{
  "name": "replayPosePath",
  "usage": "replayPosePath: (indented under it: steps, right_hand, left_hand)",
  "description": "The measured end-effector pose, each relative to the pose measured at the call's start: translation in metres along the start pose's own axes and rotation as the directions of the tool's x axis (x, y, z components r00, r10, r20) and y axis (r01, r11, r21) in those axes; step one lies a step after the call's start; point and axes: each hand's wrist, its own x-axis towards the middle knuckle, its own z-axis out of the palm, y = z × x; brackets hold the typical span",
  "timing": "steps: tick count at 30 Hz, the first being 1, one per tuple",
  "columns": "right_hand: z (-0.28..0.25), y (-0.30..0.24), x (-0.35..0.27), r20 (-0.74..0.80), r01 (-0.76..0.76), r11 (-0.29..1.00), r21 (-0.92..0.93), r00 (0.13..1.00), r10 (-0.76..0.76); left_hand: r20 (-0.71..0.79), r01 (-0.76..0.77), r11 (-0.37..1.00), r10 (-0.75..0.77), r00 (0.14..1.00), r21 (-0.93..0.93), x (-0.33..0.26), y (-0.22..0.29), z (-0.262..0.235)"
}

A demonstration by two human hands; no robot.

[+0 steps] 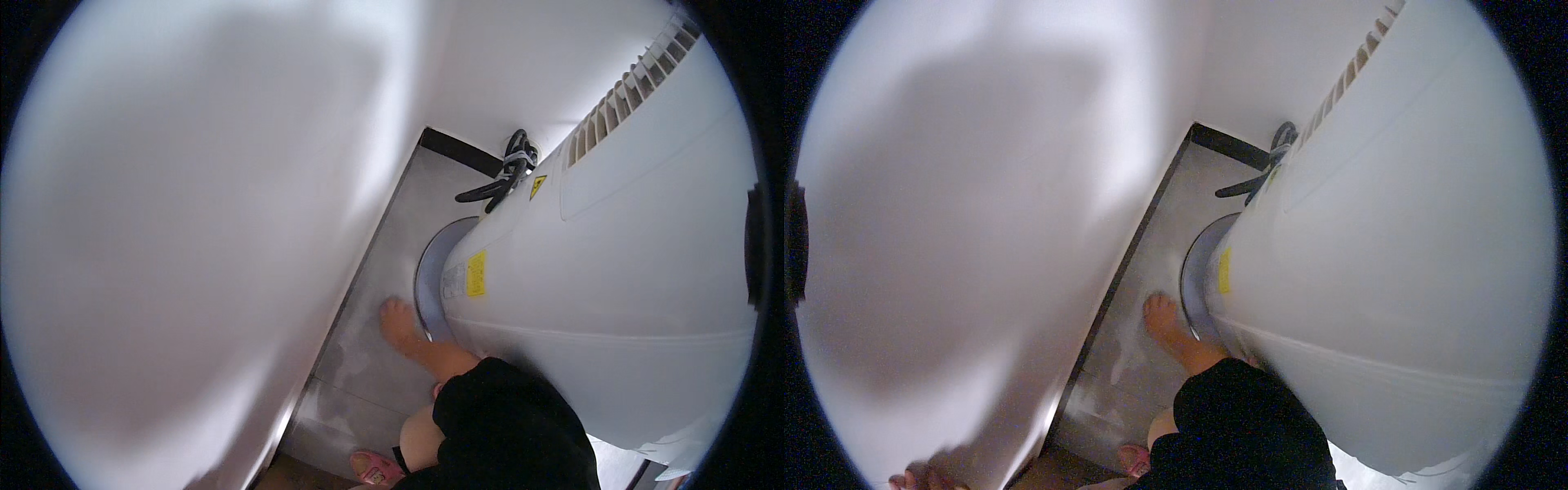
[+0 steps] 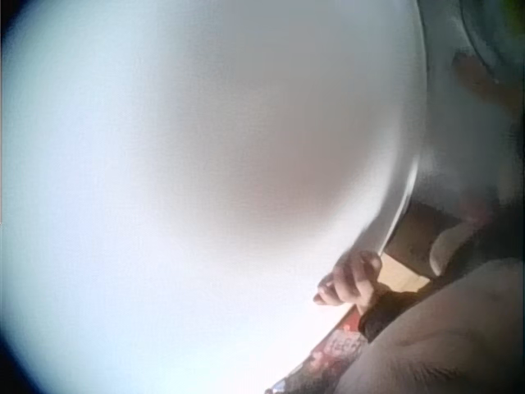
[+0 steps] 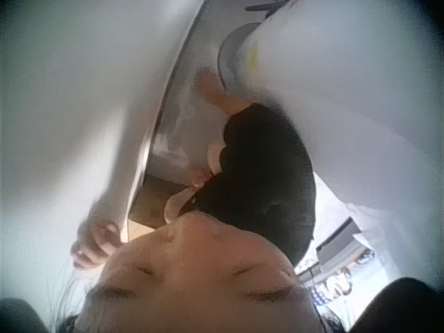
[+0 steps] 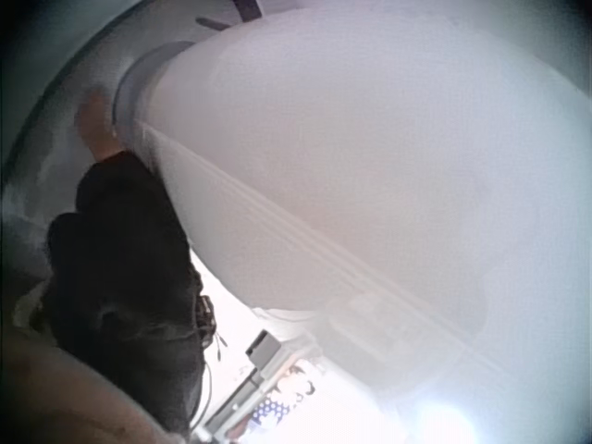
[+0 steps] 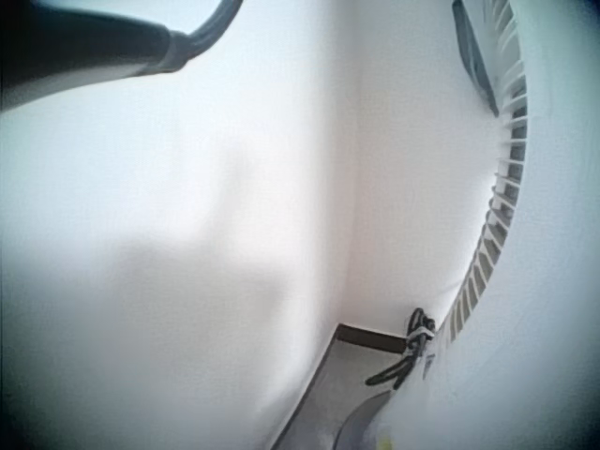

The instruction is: The person cleans the floor around a white appliance using a cloth. They move a green stool aside to access the area, wipe the floor and the appliance's base, then return the stool to its original position.

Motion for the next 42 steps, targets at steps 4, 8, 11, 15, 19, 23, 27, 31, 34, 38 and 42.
replayPosePath:
  steps: [4,8,11,15,19,23,27,31,34,38,42]
  right_hand:
    - [0.02,-0.049,-0.061,-0.017,0.289,0.942,0.169,0.957,-0.29]
    - [-0.032,-0.05,-0.024,-0.036,-0.028,0.938,0.345,0.998,0.043]
    - [-0.054,0.018,0.034,-0.156,-0.053,0.991,0.123,0.985,0.072]
    - [-0.007,0.054,0.037,-0.14,-0.044,0.99,-0.136,0.99,0.025]
    - [0.024,0.027,-0.031,-0.068,0.013,0.966,-0.258,0.997,-0.032]
    - [0.052,0.043,-0.113,0.113,0.177,0.958,-0.228,0.982,-0.154]
    - [0.007,0.024,-0.106,0.252,-0.042,0.985,0.165,0.968,-0.001]
    - [-0.033,0.056,-0.014,-0.237,0.057,0.997,0.049,0.971,-0.044]
    - [-0.029,0.073,0.005,-0.204,0.122,0.988,-0.09,0.969,-0.138]
    - [0.01,0.068,-0.055,-0.22,0.155,0.959,-0.238,0.953,-0.208]
    - [0.013,0.041,-0.095,0.096,0.115,0.993,-0.027,0.989,-0.111]
  left_hand:
    - [-0.124,0.046,0.998,-0.051,0.991,-0.039,0.005,0.001,0.009]
    - [0.065,0.051,0.997,-0.047,0.997,-0.056,0.0,-0.004,-0.005]
    - [0.069,0.034,0.999,-0.032,0.997,-0.024,-0.002,-0.003,-0.008]
    - [0.227,0.048,0.999,-0.043,0.973,-0.018,-0.029,0.003,-0.03]
    - [0.274,0.1,0.994,-0.087,0.958,-0.035,-0.032,0.016,-0.039]
    - [0.27,0.105,0.994,-0.094,0.958,-0.026,-0.03,0.033,-0.05]
    - [0.245,0.149,0.985,-0.124,0.962,-0.086,-0.039,0.008,-0.043]
    - [0.296,0.122,0.992,-0.107,0.949,-0.031,-0.037,0.009,-0.044]
    - [0.281,0.118,0.993,-0.107,0.954,-0.023,-0.046,-0.001,-0.041]
    - [0.251,0.167,0.982,-0.141,0.958,-0.085,-0.049,0.011,-0.035]
    - [0.255,0.155,0.986,-0.134,0.958,-0.063,-0.045,0.007,-0.045]
